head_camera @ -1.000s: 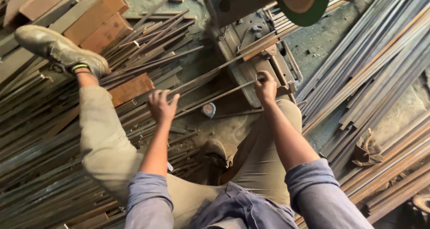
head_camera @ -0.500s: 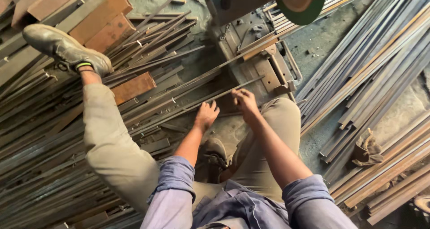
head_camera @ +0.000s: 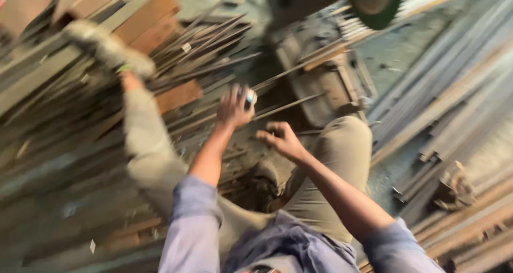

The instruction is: The person sits on the floor in a workshop and repeatedly measures metal rods with a tape measure, then cuts them to length using a chop saw. The cut pieces are placed into a pile on the floor.

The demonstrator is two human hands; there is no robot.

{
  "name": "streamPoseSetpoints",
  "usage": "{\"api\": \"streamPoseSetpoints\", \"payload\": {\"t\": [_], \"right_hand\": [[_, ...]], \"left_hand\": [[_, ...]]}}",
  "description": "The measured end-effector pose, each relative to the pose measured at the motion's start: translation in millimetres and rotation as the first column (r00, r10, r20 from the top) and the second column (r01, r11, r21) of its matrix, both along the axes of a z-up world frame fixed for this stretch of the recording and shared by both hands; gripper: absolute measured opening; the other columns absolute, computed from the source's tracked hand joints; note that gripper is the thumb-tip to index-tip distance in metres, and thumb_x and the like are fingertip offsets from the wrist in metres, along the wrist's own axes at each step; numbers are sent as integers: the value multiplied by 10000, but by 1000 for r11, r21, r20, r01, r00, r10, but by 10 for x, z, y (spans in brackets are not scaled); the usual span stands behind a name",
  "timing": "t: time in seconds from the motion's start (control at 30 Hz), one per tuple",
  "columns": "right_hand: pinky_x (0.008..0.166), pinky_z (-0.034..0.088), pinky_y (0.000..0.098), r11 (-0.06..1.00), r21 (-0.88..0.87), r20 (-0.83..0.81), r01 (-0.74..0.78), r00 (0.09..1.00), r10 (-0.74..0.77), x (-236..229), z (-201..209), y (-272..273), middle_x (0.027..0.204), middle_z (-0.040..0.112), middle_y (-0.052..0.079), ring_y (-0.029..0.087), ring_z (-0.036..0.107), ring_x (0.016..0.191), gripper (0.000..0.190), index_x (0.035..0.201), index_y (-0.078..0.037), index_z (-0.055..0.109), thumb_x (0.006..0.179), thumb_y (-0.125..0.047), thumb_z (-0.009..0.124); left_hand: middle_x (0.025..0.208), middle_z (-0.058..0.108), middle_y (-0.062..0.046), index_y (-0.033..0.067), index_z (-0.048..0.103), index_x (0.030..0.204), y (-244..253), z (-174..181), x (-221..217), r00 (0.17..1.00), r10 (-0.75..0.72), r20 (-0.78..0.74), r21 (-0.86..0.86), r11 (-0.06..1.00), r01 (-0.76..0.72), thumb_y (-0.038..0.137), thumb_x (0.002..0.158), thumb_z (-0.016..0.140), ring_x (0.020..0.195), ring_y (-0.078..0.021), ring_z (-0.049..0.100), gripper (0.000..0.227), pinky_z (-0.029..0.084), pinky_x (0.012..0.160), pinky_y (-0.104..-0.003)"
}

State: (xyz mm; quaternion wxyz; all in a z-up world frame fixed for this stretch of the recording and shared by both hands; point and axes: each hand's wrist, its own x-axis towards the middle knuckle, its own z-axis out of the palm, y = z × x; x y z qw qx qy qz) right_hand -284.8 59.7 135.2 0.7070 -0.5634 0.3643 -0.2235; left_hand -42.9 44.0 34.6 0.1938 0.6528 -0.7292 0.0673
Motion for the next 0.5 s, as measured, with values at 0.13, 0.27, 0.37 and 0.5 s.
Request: {"api": "streamPoseSetpoints", "payload": {"t": [0.13, 0.27, 0.37, 0.5], "right_hand": [[723, 501, 355, 724, -522, 224, -450, 747, 626, -2, 1541, 735, 834, 748, 71, 214, 679, 790, 106, 897, -71, 773, 928, -171, 759], [692, 514, 378, 719, -459, 190, -522, 733, 653, 195, 2197, 1048, 840, 713, 100, 276, 666, 768, 133, 966, -77, 774, 914, -199, 769], [693, 507, 376, 734, -370, 286, -569, 683, 673, 190, 2304, 1106, 797, 687, 85, 259, 668, 756, 135, 928, -64, 751, 966, -194, 748], [678, 431, 398, 639, -491, 457, -592, 449, 768, 28, 2442, 1198, 721, 638, 75, 257, 635, 679, 131, 869, -48, 735, 974, -124, 754]], "left_hand": [[1331, 550, -201, 122, 536, 1451, -367, 428, 619, 975, 223, -18, 238, 948, -212, 384, 799, 771, 1106, -415, 615, 740, 501, 926, -548], [1357, 502, -248, 92, 494, 1427, -505, 757, 1040, 963, 164, 212, 175, 963, -203, 443, 770, 810, 1180, -416, 591, 810, 483, 974, -559], [1378, 485, -265, 70, 469, 1445, -454, 923, 1217, 940, 152, 306, 297, 923, -246, 430, 774, 814, 1188, -422, 583, 835, 485, 962, -556], [1367, 471, -300, 73, 460, 1442, -344, 1024, 1419, 905, 247, 347, 206, 921, -330, 446, 765, 809, 1101, -437, 594, 848, 510, 890, -557]]}}
